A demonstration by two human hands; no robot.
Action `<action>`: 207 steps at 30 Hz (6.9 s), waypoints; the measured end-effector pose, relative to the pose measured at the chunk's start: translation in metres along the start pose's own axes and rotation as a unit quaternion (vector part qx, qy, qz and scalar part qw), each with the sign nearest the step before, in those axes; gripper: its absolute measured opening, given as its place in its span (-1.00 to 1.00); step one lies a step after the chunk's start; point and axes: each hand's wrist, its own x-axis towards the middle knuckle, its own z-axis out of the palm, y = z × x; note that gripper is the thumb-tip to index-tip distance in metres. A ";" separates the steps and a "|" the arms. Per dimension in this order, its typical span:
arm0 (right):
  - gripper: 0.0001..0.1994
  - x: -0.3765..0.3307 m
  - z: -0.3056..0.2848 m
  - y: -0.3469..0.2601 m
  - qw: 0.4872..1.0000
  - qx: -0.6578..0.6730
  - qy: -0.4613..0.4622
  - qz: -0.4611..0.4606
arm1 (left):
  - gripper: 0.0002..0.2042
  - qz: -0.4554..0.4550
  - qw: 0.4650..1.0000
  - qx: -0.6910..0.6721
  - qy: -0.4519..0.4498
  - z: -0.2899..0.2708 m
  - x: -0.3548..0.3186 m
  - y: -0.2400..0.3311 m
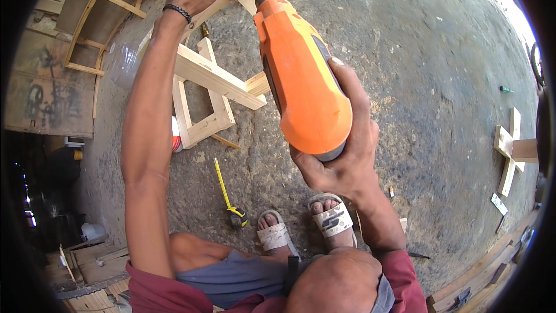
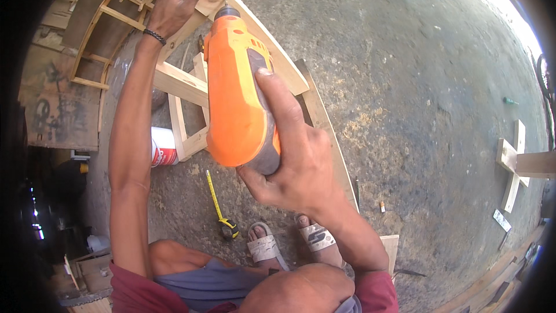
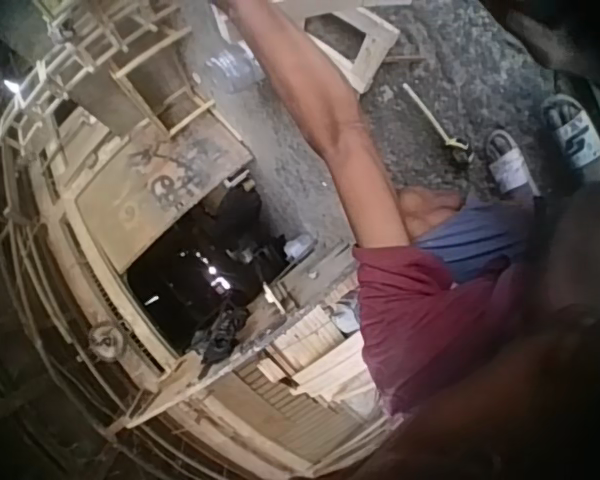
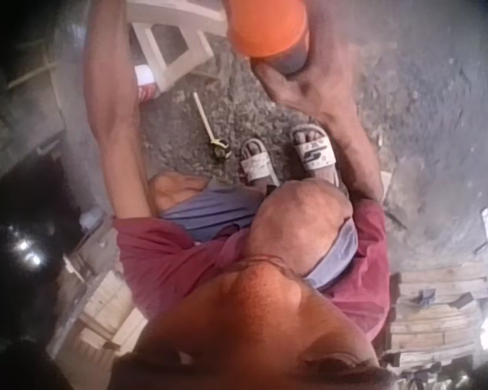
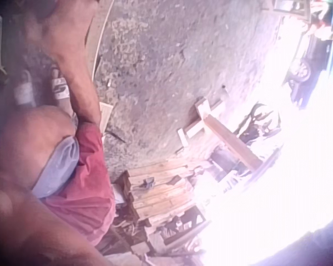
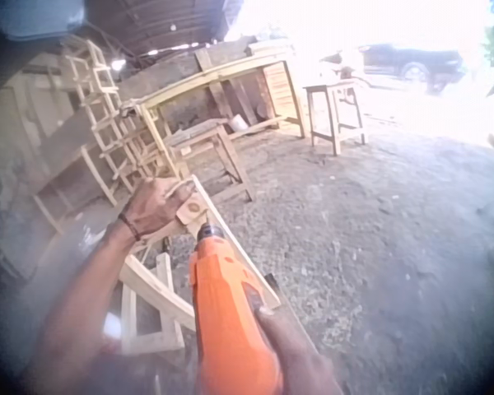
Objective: The person measures a wooden frame with a tape, marks it with a pencil, and uses an electric drill to make holes in the wood. They later reach into a plastic container containing nails.
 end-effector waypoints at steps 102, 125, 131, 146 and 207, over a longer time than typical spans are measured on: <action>-0.21 -0.054 0.088 -0.030 0.980 -0.011 -0.194 -0.052 | -0.53 -0.184 0.716 -0.567 0.364 0.045 -0.230 -0.074; -0.30 -0.053 0.089 -0.057 0.943 -0.193 -0.170 -0.209 | -0.69 -0.157 0.703 -0.612 0.328 0.044 -0.227 -0.074; -0.33 -0.051 0.088 -0.058 0.946 -0.191 -0.172 -0.196 | -0.70 -0.161 0.714 -0.598 0.327 0.043 -0.227 -0.072; -0.28 -0.048 0.092 -0.057 0.965 -0.123 -0.146 -0.180 | -0.71 -0.170 0.726 -0.582 0.326 0.046 -0.230 -0.074; -0.24 -0.032 0.103 -0.103 0.955 -0.160 -0.229 -0.100 | -0.73 -0.167 0.798 -0.449 0.366 0.058 -0.238 -0.067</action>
